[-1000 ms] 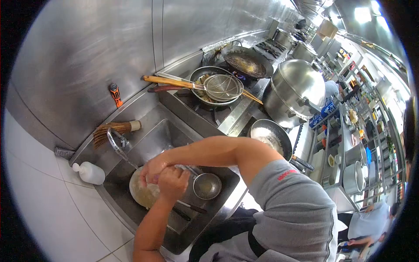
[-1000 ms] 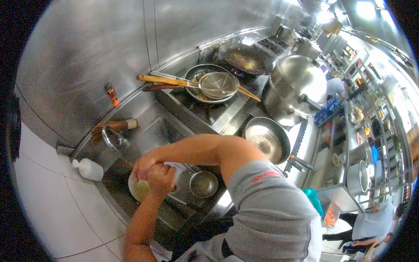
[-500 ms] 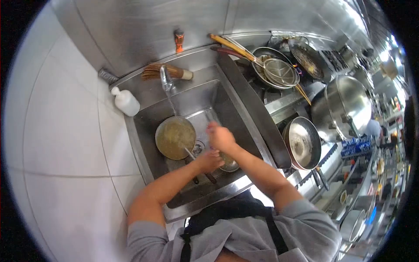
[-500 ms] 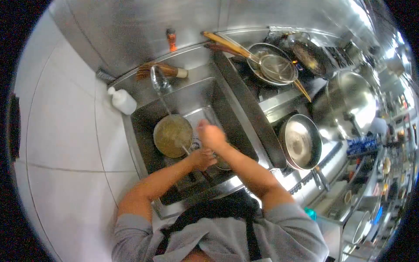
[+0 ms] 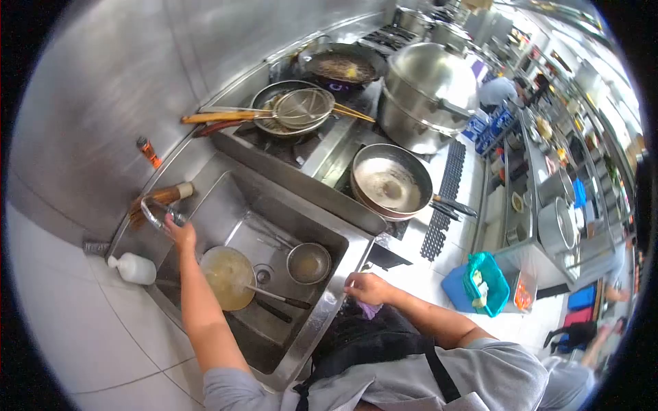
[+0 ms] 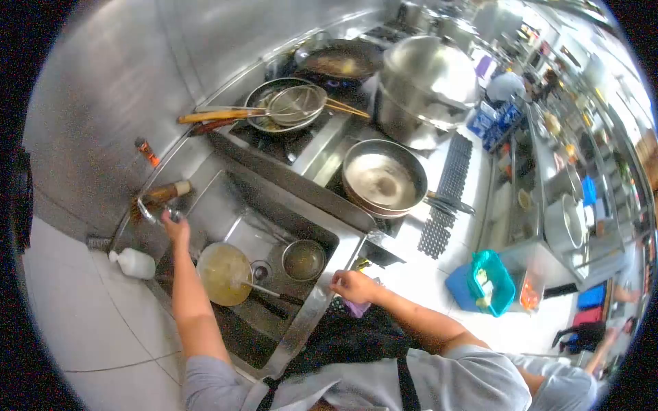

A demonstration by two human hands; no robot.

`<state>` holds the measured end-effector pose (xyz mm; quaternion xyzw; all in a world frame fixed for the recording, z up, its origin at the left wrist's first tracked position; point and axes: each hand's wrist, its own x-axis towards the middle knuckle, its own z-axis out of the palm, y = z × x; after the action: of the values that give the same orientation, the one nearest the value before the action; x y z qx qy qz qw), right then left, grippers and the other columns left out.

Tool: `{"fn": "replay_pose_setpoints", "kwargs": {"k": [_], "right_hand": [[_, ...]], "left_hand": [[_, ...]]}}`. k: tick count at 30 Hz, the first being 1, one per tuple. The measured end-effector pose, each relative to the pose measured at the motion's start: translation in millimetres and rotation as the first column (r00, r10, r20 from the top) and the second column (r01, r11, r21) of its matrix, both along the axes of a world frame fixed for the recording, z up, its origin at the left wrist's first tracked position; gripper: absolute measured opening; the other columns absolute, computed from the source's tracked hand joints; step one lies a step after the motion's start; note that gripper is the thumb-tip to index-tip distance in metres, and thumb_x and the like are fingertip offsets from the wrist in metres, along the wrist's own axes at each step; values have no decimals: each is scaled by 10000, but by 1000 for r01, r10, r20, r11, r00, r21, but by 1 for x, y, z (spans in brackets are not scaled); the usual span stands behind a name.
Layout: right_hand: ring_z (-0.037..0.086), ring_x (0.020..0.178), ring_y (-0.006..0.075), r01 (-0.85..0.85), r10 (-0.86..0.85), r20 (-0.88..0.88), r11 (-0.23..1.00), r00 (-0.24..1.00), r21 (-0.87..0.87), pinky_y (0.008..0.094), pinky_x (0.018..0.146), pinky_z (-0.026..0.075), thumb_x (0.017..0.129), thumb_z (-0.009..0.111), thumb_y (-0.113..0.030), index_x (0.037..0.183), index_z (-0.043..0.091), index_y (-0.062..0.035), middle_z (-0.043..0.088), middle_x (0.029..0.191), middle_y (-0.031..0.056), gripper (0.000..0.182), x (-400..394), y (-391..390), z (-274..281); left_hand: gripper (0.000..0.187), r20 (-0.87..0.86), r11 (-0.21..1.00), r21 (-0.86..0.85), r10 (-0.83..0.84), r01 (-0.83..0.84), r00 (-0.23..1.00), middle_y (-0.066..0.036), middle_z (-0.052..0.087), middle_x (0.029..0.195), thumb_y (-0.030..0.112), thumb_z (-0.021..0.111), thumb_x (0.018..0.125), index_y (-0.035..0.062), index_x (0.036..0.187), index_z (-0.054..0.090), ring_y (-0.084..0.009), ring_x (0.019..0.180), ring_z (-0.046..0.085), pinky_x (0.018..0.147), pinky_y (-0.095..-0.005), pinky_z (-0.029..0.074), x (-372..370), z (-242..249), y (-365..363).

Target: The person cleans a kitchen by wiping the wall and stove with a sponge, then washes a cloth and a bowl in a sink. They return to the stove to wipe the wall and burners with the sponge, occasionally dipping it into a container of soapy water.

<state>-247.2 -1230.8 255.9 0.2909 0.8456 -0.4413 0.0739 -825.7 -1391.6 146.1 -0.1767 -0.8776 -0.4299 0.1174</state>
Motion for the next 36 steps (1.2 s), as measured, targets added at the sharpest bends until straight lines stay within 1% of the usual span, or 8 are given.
{"fn": "replay_pose_setpoints", "kwargs": {"k": [2, 4, 7, 11, 17, 23, 32, 36], "right_hand": [[672, 769, 287, 27, -27, -22, 1000, 999, -10, 392, 713, 520, 896, 611, -324, 1022, 634, -72, 680, 828, 165, 283, 23, 1, 1], [678, 779, 303, 28, -29, -60, 1000, 998, -10, 409, 711, 520, 885, 622, -318, 1018, 632, -82, 686, 834, 164, 271, 50, 12, 3], [675, 768, 306, 164, -164, -10, 986, 986, -15, 408, 705, 522, 881, 628, -324, 1010, 638, -87, 686, 812, 157, 270, 97, 35, 5], [663, 737, 313, 326, -321, -123, 945, 939, 26, 404, 688, 516, 873, 633, -327, 991, 650, -66, 675, 789, 179, 287, 187, 72, 0], [654, 878, 372, 527, -527, 14, 850, 850, -21, 428, 799, 513, 872, 625, -363, 1001, 664, -63, 679, 901, 221, 329, 355, 136, -8], [656, 751, 251, 819, -819, 8, 573, 573, -39, 369, 688, 514, 853, 658, -374, 1003, 652, -23, 674, 776, 167, 382, 501, 189, -14], [565, 741, 169, 927, -939, -6, 341, 344, -157, 321, 687, 474, 866, 668, -319, 977, 645, -14, 624, 802, 93, 325, 592, 235, -70], [586, 735, 158, 931, -935, 133, 296, 328, -214, 313, 677, 479, 873, 667, -314, 987, 646, -14, 645, 792, 96, 321, 633, 300, -99]], "left_hand": [[682, -222, 680, -733, -224, -11, 949, -226, 427, 1423, 192, 668, 787, 9, 1393, 414, -371, 1287, 451, 1096, -432, 325, 65, 34, 2], [503, 66, 746, -633, -216, 208, 974, -239, 329, 1480, 147, 607, 758, -19, 1232, 575, -363, 1335, 385, 1101, -420, 335, 130, 74, 8], [346, 435, 748, -437, -310, 499, 845, -223, 650, 1107, 126, 635, 775, -32, 1084, 626, -361, 1042, 623, 917, -408, 481, 163, 11, 15], [185, 448, 781, 236, -616, 579, 648, -118, 690, 943, 61, 608, 853, -15, 1021, 627, -170, 878, 649, 769, -299, 509, 345, 38, 77], [139, 527, 185, 247, -849, 951, 28, -86, 684, 881, 107, 651, 876, 0, 965, 643, -144, 817, 648, 762, -288, 526, 657, 92, 218], [174, 535, -117, 331, -794, 936, -288, -94, 682, 824, 141, 644, 851, -4, 947, 645, -160, 748, 660, 701, -294, 525, 843, 58, 367], [246, 831, 712, 556, -464, 430, -307, -87, 648, 845, 229, 604, 876, 7, 983, 595, -208, 636, 630, 510, -302, 499, 947, 9, 660], [382, 904, 830, 420, -420, 367, -83, -114, 618, 911, 359, 628, 891, 23, 1056, 550, -248, 714, 624, 571, -370, 507, 918, -81, 787]]}}
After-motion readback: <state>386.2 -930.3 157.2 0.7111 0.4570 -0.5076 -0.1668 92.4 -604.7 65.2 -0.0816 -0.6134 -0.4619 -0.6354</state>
